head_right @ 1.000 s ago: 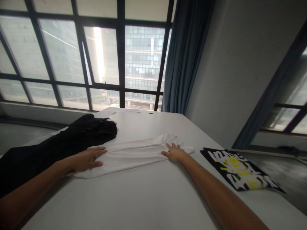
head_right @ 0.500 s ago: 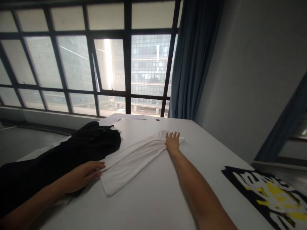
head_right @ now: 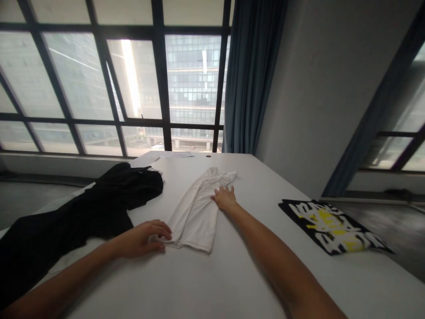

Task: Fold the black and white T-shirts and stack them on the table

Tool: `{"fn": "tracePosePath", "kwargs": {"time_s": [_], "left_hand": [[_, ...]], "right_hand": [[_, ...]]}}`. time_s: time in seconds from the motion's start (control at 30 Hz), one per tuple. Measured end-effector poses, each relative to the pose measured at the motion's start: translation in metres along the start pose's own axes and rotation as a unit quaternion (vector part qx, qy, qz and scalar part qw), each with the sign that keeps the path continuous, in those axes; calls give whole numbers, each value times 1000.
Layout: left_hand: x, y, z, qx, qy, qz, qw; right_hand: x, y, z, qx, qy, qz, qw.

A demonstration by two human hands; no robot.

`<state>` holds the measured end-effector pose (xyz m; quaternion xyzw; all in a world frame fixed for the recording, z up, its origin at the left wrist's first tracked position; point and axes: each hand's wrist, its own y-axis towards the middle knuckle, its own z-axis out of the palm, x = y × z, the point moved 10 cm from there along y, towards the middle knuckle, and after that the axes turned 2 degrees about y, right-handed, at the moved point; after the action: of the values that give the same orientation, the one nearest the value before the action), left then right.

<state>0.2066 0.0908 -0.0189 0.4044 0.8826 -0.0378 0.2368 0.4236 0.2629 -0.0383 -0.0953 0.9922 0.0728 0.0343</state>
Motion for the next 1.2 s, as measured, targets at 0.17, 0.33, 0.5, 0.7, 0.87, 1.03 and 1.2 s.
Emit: {"fn": "tracePosePath", "kwargs": {"time_s": [0.17, 0.33, 0.5, 0.7, 0.87, 1.03, 1.2], "left_hand": [[-61, 19, 28, 27, 4, 94, 995], [-69, 39, 36, 51, 77, 56, 994], [-68, 44, 40, 34, 153, 9, 988], [-75, 36, 42, -31, 129, 7, 991], [-86, 32, 23, -90, 73, 23, 993], [-100, 27, 10, -135, 49, 56, 988], [-103, 25, 9, -170, 35, 63, 983]], "right_hand": [[-4, -60, -18, 6, 6, 7, 1000], [31, -129, -27, 86, 75, -110, 987], [39, -175, -40, 64, 151, -163, 973], [63, -199, -55, 39, 237, -245, 940], [56, -203, -80, 26, 321, -231, 918], [36, -207, -93, 34, 391, -205, 896], [21, -206, -88, 68, 415, -189, 887]]}}
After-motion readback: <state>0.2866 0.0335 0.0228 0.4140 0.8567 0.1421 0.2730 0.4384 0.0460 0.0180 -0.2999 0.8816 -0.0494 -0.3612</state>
